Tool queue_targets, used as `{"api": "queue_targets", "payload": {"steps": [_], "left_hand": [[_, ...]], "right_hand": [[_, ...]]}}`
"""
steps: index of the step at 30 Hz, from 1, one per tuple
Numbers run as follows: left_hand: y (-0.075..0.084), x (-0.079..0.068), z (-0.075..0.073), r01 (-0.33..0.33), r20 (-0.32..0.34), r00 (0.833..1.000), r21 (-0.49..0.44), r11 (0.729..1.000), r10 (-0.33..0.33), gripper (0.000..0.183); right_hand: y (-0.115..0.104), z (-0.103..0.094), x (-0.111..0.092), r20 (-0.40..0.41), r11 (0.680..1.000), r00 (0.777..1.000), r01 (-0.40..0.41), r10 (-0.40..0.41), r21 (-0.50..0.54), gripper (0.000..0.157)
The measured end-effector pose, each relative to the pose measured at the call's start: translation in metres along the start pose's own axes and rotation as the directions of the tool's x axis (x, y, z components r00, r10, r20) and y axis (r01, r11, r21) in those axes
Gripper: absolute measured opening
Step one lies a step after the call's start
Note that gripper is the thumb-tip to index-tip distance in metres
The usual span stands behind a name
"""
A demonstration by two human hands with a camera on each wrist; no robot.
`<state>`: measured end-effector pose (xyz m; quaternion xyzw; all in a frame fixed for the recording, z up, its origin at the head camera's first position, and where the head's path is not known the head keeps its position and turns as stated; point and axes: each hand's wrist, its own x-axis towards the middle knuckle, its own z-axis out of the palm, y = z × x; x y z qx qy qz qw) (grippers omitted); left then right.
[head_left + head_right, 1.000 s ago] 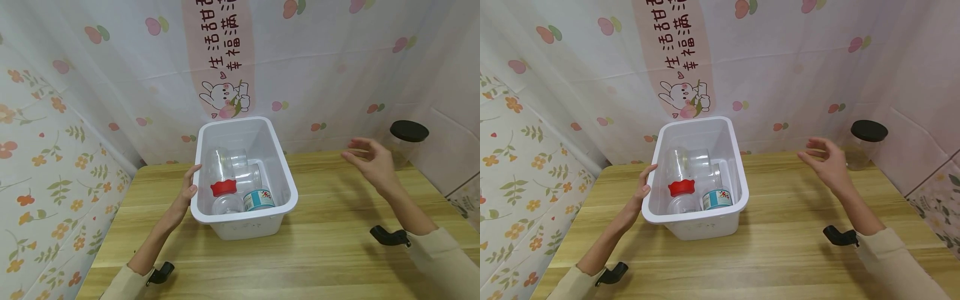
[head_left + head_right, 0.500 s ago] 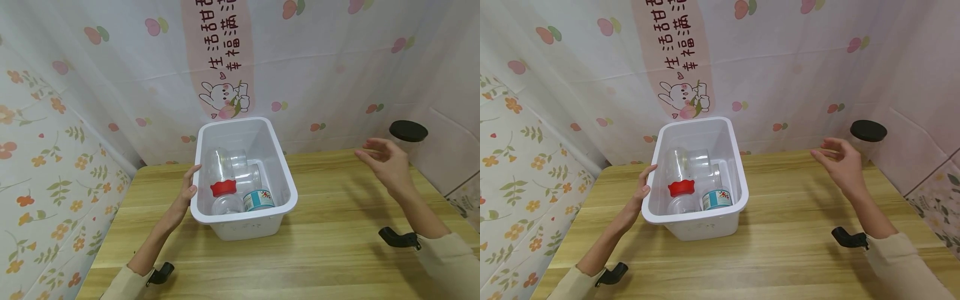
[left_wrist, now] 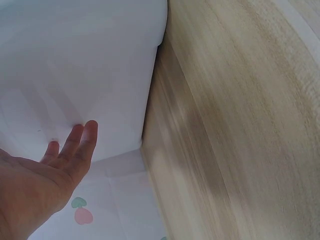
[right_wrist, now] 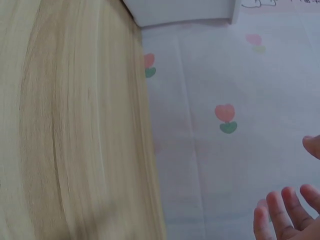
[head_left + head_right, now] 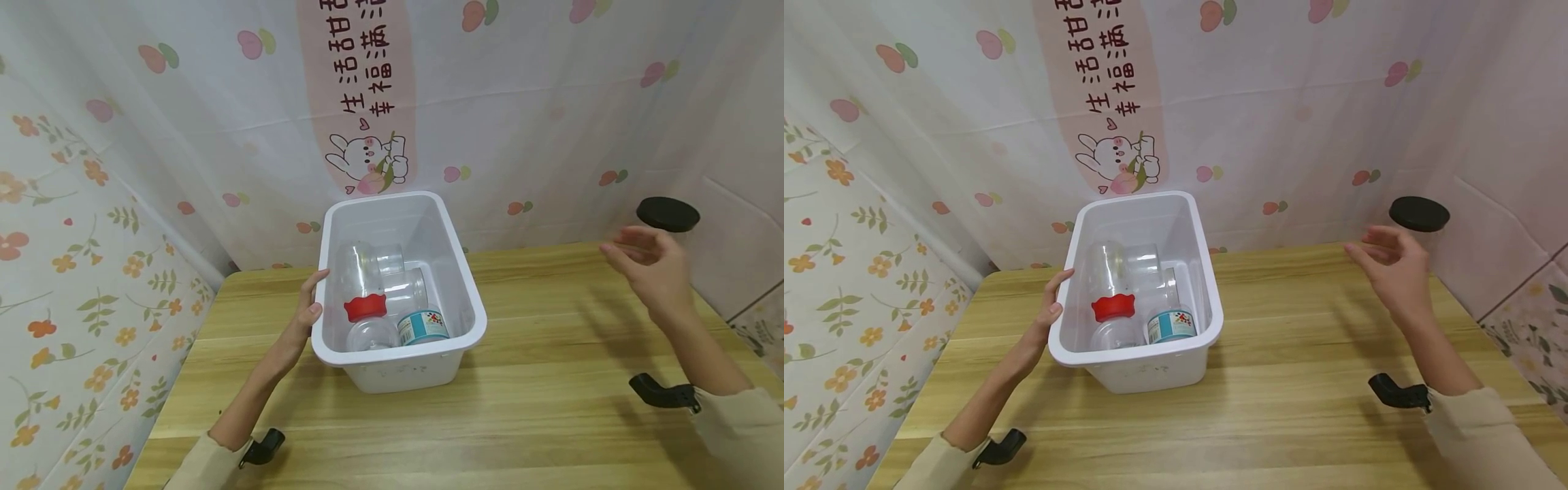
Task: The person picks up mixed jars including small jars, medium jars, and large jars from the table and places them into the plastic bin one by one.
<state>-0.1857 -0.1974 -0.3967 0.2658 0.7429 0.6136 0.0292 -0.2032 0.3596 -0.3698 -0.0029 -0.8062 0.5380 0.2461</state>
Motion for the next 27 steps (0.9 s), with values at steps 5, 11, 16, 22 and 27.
{"api": "queue_targets", "payload": {"steps": [5,11,16,22,27], "left_hand": [[0.0,0.001,0.0,0.0,-0.003,1.0,0.006,1.0,0.0,0.058],[-0.002,0.001,-0.001,-0.002,-0.005,1.0,0.008,1.0,0.003,0.058],[-0.002,0.001,-0.001,-0.006,-0.005,1.0,-0.001,1.0,0.006,0.058],[-0.002,0.001,0.0,-0.003,-0.005,1.0,0.005,1.0,0.003,0.058],[-0.002,0.001,0.0,0.003,-0.005,1.0,0.006,1.0,-0.003,0.058]], "right_hand": [[-0.003,-0.006,-0.002,-0.083,0.999,0.996,-0.043,0.045,0.017,0.04],[-0.003,-0.01,-0.001,-0.144,0.996,0.986,-0.082,0.087,0.036,0.038],[-0.003,-0.013,0.001,-0.232,0.992,0.965,-0.124,0.126,0.026,0.043],[-0.002,-0.017,0.001,-0.289,0.971,0.937,-0.226,0.196,-0.074,0.073],[0.002,-0.02,0.007,-0.296,0.95,0.923,-0.29,0.245,-0.119,0.092]]}}
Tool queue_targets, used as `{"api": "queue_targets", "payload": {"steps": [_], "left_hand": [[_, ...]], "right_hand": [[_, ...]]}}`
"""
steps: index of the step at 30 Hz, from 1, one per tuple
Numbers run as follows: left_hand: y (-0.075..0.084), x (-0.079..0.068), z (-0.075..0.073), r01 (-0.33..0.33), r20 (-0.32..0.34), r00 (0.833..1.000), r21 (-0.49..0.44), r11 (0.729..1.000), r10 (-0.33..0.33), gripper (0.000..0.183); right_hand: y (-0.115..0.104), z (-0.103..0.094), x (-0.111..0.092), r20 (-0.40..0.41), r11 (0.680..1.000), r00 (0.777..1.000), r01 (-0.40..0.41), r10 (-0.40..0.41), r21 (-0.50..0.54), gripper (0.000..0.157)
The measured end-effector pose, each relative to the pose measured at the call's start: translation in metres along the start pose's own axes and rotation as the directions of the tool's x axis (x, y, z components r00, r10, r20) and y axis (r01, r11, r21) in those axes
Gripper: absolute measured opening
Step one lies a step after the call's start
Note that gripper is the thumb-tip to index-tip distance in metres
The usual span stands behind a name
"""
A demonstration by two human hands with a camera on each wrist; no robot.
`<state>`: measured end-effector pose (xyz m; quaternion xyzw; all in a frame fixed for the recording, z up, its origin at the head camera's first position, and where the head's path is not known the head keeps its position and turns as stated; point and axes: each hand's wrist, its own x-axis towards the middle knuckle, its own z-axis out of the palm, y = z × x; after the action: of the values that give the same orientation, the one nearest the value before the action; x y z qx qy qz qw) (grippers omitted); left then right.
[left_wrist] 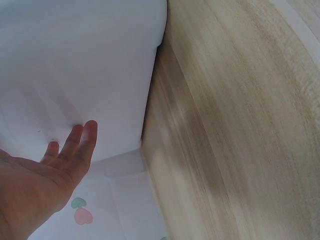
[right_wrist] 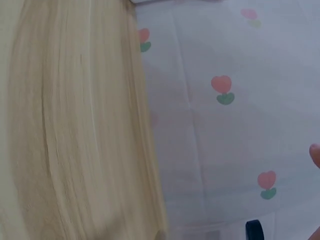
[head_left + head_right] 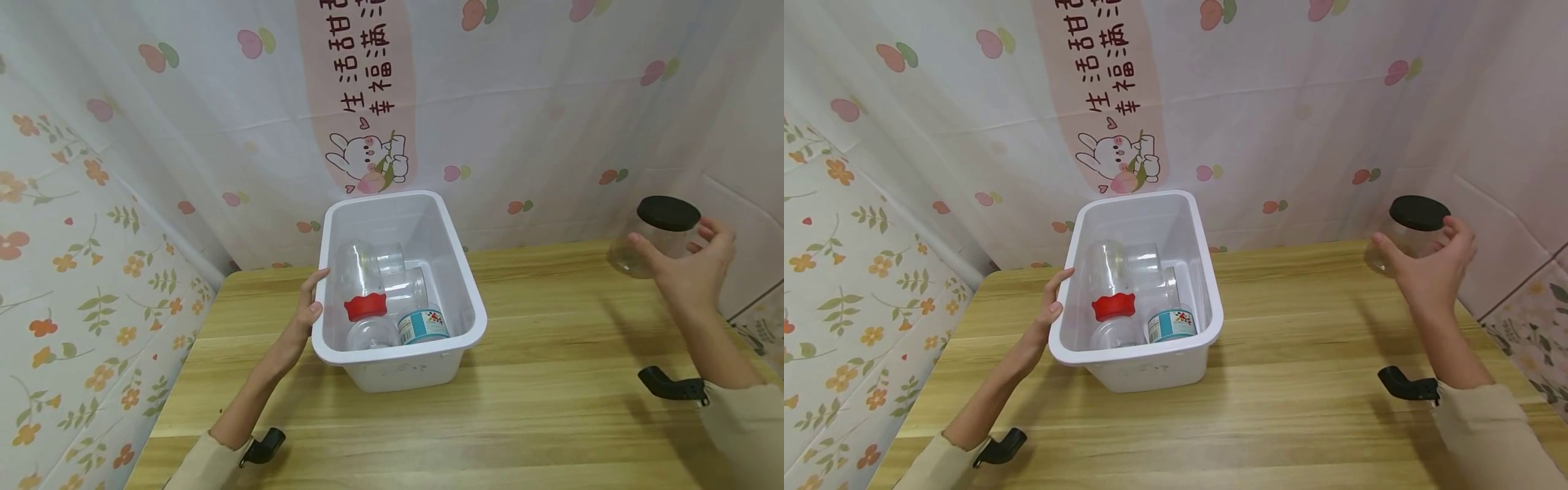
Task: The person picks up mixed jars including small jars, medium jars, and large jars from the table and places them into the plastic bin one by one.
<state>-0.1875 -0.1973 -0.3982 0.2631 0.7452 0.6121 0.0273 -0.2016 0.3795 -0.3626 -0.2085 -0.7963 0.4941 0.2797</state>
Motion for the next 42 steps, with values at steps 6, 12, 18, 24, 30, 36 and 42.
{"api": "queue_targets", "payload": {"steps": [6,12,18,24,30,36,42], "left_hand": [[0.001,-0.001,0.0,0.003,0.001,1.0,-0.006,1.0,-0.003,0.059],[0.0,-0.001,0.0,0.003,0.001,1.0,-0.008,1.0,-0.003,0.058],[0.0,-0.001,0.0,0.001,0.001,1.0,-0.001,1.0,-0.001,0.058],[0.0,-0.001,0.0,0.003,0.002,1.0,0.001,1.0,-0.003,0.058],[0.0,-0.002,-0.001,0.01,0.003,1.0,-0.006,1.0,-0.01,0.058],[0.0,-0.002,0.0,0.012,0.0,1.0,-0.002,1.0,-0.012,0.059],[0.0,-0.001,0.0,0.011,-0.002,1.0,-0.01,1.0,-0.011,0.059]], "right_hand": [[0.004,0.001,0.009,0.044,0.999,0.998,-0.035,0.036,-0.033,0.106],[0.01,-0.001,0.023,0.075,0.998,0.995,-0.062,0.064,-0.021,0.113],[0.018,0.0,0.033,0.102,0.996,0.991,-0.086,0.083,0.025,0.116],[0.021,0.005,0.042,0.091,0.991,0.988,-0.126,0.121,0.049,0.117],[0.026,0.009,0.049,0.086,0.99,0.989,-0.126,0.12,0.058,0.114],[0.029,0.014,0.055,0.067,0.984,0.988,-0.142,0.135,0.103,0.111],[0.03,0.017,0.062,0.036,0.971,0.984,-0.176,0.172,0.162,0.107]]}}
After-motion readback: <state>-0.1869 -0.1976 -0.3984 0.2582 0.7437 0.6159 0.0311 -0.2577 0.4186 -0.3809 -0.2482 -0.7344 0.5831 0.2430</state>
